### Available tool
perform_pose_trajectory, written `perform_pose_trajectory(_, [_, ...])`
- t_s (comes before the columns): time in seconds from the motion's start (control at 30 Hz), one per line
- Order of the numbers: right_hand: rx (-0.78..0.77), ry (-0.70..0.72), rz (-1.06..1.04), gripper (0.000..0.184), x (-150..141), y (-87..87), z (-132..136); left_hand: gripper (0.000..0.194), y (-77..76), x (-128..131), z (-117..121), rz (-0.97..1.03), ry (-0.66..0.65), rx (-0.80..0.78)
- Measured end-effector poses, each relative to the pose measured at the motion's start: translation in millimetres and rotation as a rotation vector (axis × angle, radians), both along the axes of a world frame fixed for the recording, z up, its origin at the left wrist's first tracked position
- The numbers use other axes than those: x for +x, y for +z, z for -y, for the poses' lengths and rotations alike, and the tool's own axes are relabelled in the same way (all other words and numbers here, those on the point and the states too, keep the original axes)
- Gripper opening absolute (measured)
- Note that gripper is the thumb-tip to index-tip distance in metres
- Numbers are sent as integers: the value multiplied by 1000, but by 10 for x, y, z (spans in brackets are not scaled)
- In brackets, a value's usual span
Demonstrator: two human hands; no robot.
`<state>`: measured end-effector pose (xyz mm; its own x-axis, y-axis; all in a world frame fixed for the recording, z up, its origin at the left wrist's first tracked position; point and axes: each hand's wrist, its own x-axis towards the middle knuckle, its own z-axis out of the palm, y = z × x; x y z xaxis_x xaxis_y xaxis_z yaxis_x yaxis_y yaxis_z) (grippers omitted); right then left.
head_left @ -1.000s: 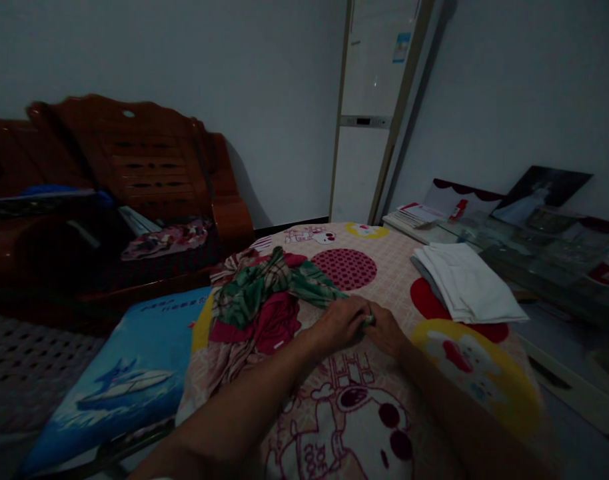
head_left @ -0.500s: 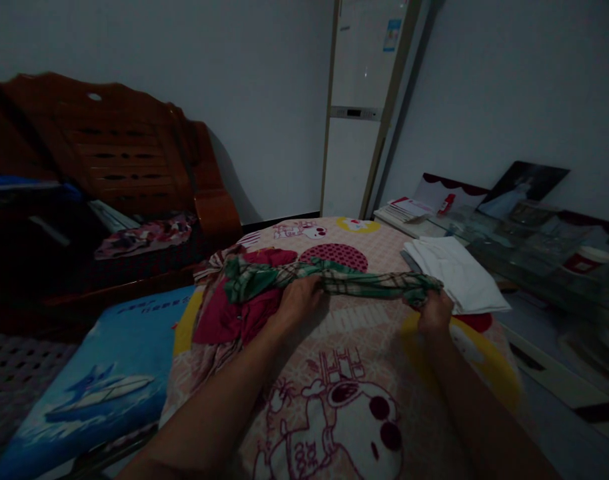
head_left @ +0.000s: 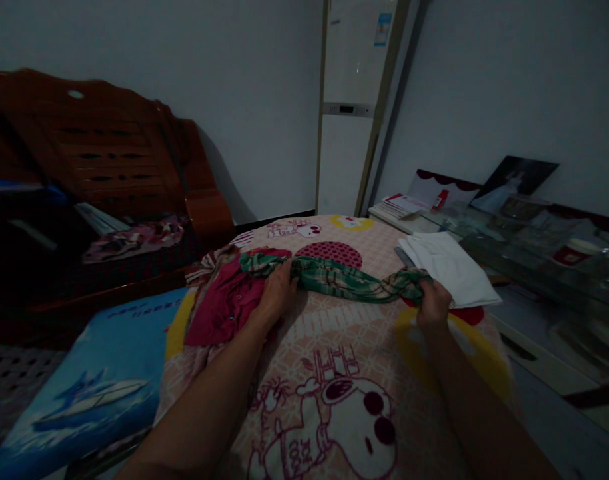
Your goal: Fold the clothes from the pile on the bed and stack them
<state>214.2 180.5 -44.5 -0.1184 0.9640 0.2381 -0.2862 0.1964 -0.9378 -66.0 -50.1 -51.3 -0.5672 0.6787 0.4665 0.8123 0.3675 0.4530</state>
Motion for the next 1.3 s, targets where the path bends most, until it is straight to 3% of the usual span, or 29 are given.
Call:
perform_pose_trajectory(0.1, [-31, 92, -68, 20, -25, 41, 78, 41, 57, 20, -7, 18, -24, -14])
perform_pose_trajectory(0.3, [-38, 647, 126, 25, -51, 129, 388, 40, 142, 239, -47, 40, -309, -9])
perform_pose_trajectory(0.4, [-84, 892, 172, 32, -49, 149, 540, 40, 134, 367, -78, 28, -418, -151])
perform_pose_trajectory(0.5, [-127, 1016, 193, 33, -40, 162, 627, 28, 152, 431, -93, 13, -400, -300])
perform_pose_trajectory(0.57, [-148, 1028, 202, 34, -30, 172, 644, 22, 173, 439, -95, 15, -377, -322])
perform_pose_trajectory(0.67, [-141, 1001, 187, 33, -10, 193, 634, 21, 196, 449, -93, 27, -367, -233])
perform_pose_trajectory(0.77, [-131, 1002, 191, 31, 6, 220, 630, 38, 193, 506, -106, -3, -411, -99])
perform_pose_trajectory(0.87, [-151, 1025, 210, 30, 6, 242, 651, 53, 171, 602, -146, -40, -477, -110])
perform_pose_trajectory(1.0, [-183, 1081, 254, 31, 1, 257, 677, 37, 159, 685, -213, -57, -491, -229])
perform_pose_trajectory(1.1, [-186, 1082, 275, 32, 17, 266, 661, 28, 175, 687, -221, -64, -465, -195])
perform_pose_trajectory(1.3, [-180, 918, 205, 25, 65, 224, 497, 22, 303, 669, -51, 22, -602, -226])
